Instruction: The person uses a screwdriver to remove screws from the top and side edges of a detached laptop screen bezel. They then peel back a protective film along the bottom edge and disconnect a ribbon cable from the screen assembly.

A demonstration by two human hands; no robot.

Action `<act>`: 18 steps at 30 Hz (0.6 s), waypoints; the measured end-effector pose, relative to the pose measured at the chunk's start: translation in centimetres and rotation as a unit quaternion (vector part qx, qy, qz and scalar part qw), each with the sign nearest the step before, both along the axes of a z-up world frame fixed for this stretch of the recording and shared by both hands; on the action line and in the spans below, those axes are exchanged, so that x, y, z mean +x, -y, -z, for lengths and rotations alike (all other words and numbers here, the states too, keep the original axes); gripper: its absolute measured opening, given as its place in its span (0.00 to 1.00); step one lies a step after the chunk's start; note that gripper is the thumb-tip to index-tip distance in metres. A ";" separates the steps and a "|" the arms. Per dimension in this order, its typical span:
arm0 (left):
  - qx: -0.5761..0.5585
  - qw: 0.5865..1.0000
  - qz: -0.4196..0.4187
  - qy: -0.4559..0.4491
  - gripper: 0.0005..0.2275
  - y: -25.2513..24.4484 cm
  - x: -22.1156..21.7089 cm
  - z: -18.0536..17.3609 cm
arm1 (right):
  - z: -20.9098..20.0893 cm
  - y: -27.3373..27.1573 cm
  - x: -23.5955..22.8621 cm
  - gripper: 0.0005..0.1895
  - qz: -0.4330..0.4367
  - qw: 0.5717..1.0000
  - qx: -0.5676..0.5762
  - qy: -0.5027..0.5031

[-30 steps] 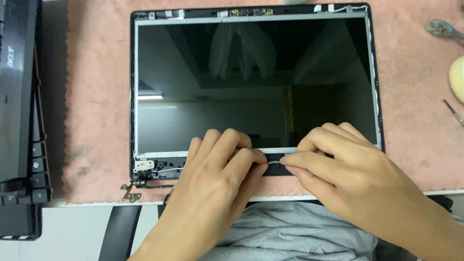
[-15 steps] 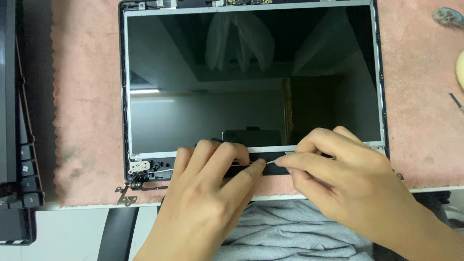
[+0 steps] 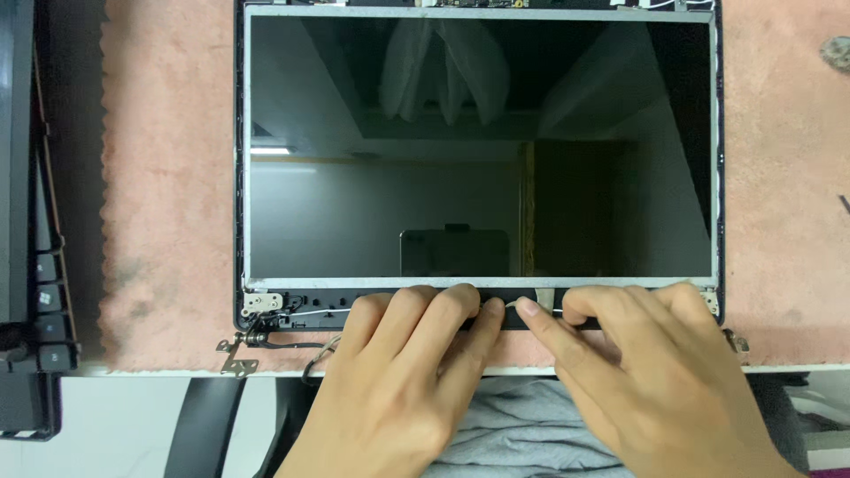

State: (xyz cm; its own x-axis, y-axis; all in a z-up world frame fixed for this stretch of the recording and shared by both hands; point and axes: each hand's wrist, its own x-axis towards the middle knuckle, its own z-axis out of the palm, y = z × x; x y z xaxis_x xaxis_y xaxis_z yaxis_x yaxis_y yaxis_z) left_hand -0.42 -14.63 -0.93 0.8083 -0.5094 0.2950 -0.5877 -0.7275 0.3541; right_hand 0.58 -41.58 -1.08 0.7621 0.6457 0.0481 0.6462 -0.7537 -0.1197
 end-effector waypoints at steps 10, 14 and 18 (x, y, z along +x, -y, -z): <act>0.005 0.999 0.003 0.038 0.15 0.8 -0.2 0.4 | 0.1 -1.6 -1.8 0.32 0.047 0.999 -0.019 0.017; 0.020 0.998 -0.008 0.055 0.14 1.1 -0.1 0.2 | -0.5 -1.8 -2.1 0.29 0.088 0.992 0.085 -0.042; 0.009 0.998 -0.004 0.055 0.15 1.5 -0.1 0.6 | 0.2 -1.2 -2.2 0.13 0.157 0.979 0.129 0.031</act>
State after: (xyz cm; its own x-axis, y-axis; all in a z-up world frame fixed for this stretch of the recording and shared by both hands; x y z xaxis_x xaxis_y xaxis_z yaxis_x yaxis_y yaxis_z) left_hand -0.47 -16.09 -1.49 0.7755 -0.5098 0.3724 -0.6168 -0.7375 0.2750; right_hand -1.63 -40.33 -1.27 0.9116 0.3398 0.2312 0.3989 -0.8668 -0.2991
